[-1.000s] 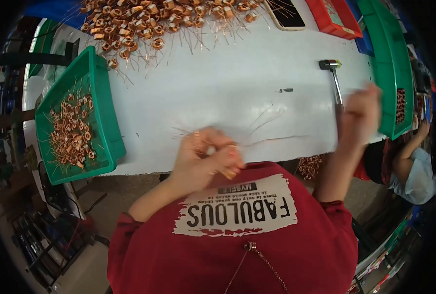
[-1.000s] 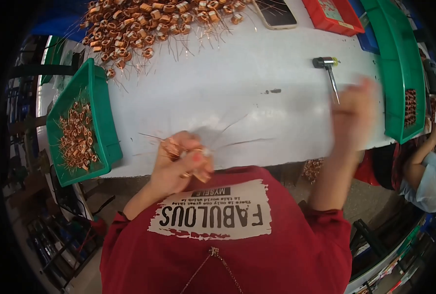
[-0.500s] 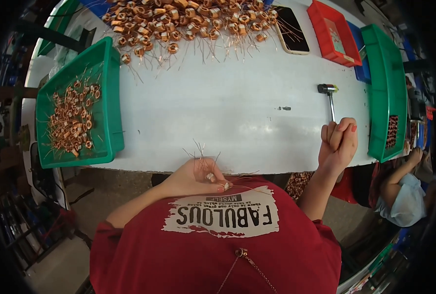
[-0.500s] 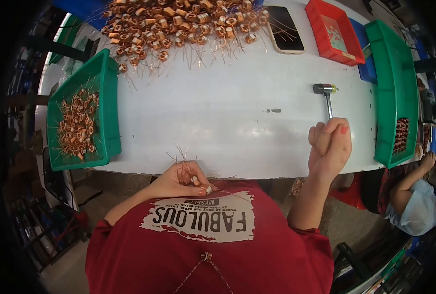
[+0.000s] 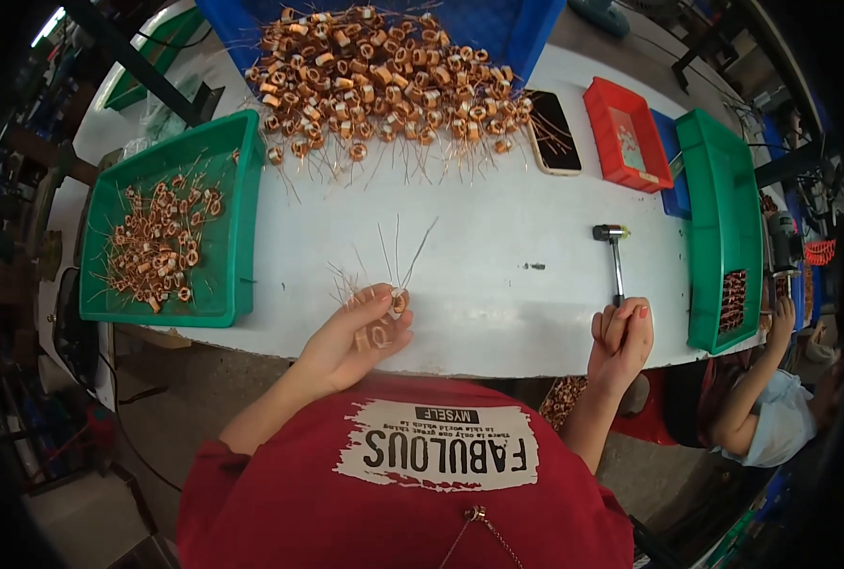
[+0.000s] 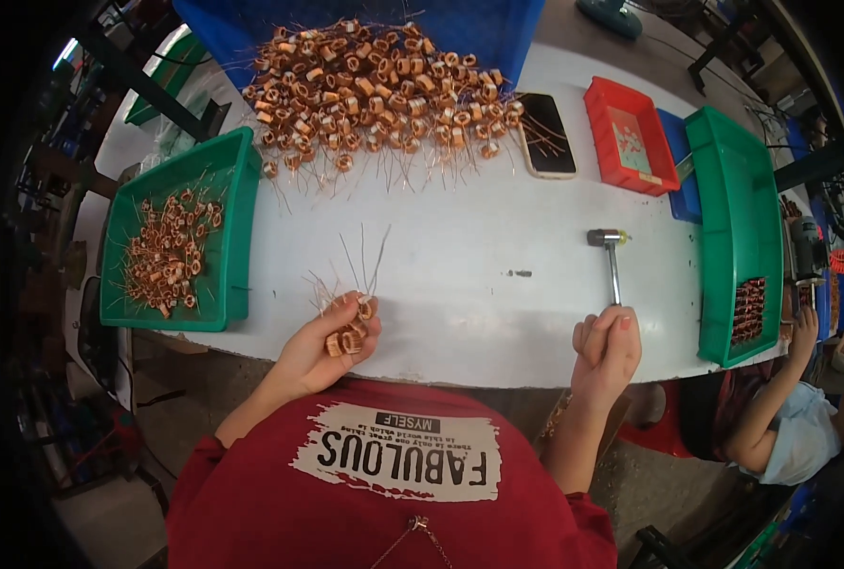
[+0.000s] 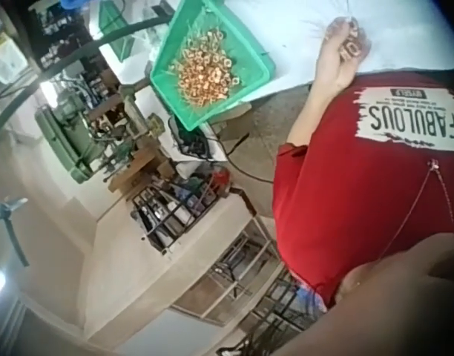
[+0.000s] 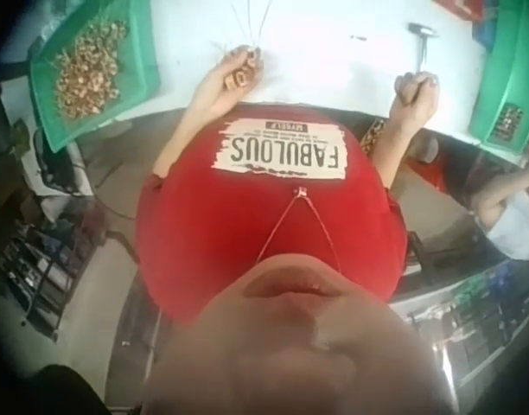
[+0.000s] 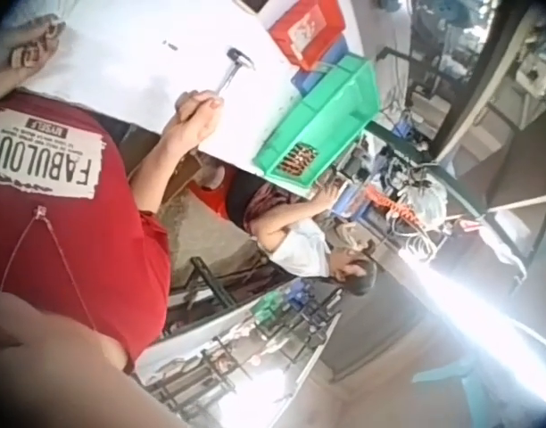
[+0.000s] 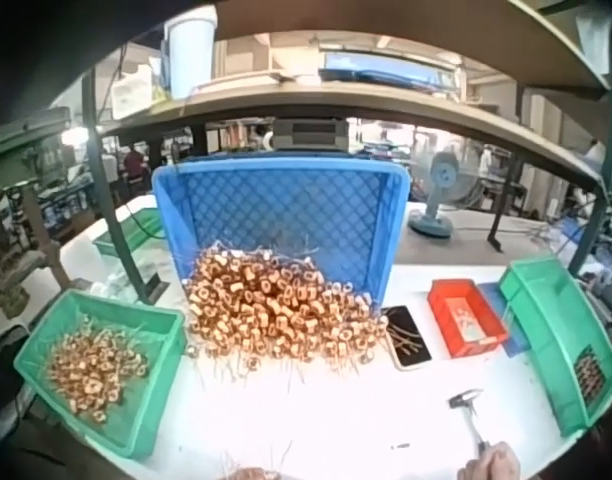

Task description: Manually assembling and organizing copper wire coils at a factory workstation.

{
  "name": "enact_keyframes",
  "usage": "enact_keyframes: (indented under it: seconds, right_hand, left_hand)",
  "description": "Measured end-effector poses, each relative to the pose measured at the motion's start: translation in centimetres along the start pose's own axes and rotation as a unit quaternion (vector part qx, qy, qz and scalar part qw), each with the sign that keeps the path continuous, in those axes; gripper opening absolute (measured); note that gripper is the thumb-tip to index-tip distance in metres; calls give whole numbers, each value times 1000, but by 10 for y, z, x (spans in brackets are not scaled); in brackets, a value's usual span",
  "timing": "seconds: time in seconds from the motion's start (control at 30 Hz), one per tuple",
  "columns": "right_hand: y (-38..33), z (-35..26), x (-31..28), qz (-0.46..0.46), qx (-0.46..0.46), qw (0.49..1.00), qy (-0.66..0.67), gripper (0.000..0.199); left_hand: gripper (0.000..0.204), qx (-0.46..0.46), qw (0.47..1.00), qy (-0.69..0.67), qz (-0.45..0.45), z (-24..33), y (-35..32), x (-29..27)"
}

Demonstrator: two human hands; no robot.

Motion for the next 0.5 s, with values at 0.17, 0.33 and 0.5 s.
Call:
enact_keyframes:
  seconds: [0.17,0.33,0.5]
  right_hand:
    - [-1,1,5,-6,12,1000,-23,24]
    - [0,10,11,-14,44,998,-33,24]
    - [6,23,24,-33,82,995,-45,24]
  left_hand:
    - [14,-41,998,29,-40,-4,-2,11]
    - [16,-81,992,74,-66,-8,10,9]
    - [20,-123,981,-25,-147,-15,27,14]
Point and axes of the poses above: each hand's wrist, its own y-axis towards the middle knuckle, its own x-axis out of the palm, z = x × y, the point moved 7 cm from there along y, towards the middle knuckle, and after that the axes turned 8 degrees about -y, right-handed, at the moved point
